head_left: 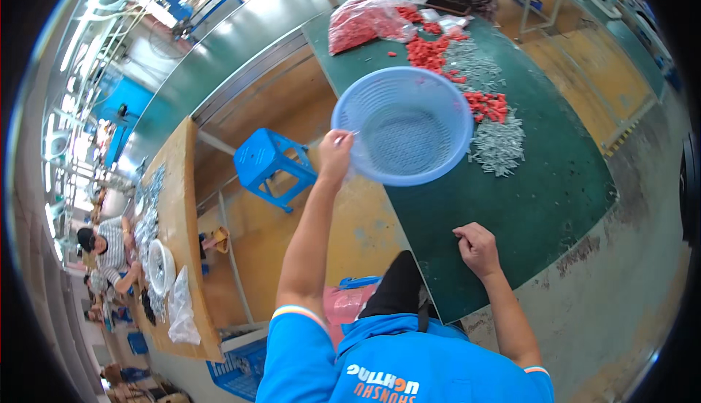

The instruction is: The person picks up a plastic bag, places red plastic caps and metal screws into it, and then seals the bag before placing it into a blue basket.

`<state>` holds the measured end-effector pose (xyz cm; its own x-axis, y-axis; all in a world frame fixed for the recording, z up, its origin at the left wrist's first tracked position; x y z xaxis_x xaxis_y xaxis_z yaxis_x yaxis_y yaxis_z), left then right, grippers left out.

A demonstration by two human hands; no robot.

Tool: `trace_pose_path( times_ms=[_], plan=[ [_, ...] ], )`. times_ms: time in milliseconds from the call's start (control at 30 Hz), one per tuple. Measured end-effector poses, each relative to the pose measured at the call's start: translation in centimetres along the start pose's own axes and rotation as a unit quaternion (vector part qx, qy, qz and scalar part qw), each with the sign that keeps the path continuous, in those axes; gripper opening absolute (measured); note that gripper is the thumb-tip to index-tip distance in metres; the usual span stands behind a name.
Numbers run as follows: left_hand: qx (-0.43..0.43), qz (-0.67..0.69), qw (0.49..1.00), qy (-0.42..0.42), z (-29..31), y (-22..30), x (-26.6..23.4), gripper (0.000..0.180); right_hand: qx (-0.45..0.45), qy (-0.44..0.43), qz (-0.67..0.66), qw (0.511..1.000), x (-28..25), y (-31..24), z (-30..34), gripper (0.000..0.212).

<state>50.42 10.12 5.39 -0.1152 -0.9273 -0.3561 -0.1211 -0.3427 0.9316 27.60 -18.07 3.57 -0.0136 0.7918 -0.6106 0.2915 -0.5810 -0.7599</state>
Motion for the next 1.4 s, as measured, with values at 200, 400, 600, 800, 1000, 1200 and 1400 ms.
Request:
trace_pose_path(
  times_ms=[200,400,600,800,1000,1200,1400],
  plan=[
    [-0.015,0.185,0.982,0.021,3.3,-1.8,-7.9,0.008,-0.003,0.028,-0.016,0.999,-0.9,1.1,-0.2,0.019],
    [-0.028,0.208,0.976,0.063,2.9,-5.4,-19.2,0.010,-0.006,0.116,0.126,0.985,-4.8,-1.3,-8.1,0.025],
    [0.029,0.275,0.959,0.062,-4.8,-8.3,-21.8,0.013,-0.035,0.029,0.285,0.957,4.3,-1.1,-30.9,0.046],
    [0.023,0.269,0.963,-0.015,-11.5,-9.8,-22.0,0.014,-0.010,0.013,0.442,0.897,13.2,5.1,-48.8,0.024],
    [0.009,0.310,0.950,-0.015,-17.8,-9.8,-18.6,0.013,0.033,0.003,0.471,0.881,9.4,9.2,-50.4,0.010],
    [0.026,0.341,0.939,-0.040,-24.4,-10.7,-9.7,0.008,0.042,-0.024,0.492,0.869,3.6,11.5,-43.1,0.009],
    [0.066,0.300,0.950,-0.051,-26.9,-8.0,-2.4,0.009,0.028,0.069,0.431,0.899,-0.6,9.4,-37.7,0.023]
  ],
)
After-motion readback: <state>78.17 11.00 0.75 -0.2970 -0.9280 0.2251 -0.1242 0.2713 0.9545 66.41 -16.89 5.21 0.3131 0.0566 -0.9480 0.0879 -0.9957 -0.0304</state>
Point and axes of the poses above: each hand's wrist, its own z-axis away from the middle knuckle, its own x-axis out of the palm, y = z × x, the point moved 10 cm from there along -z, towards the middle knuckle, and after that the axes turned 15 degrees about -y, right-handed, at the moved point
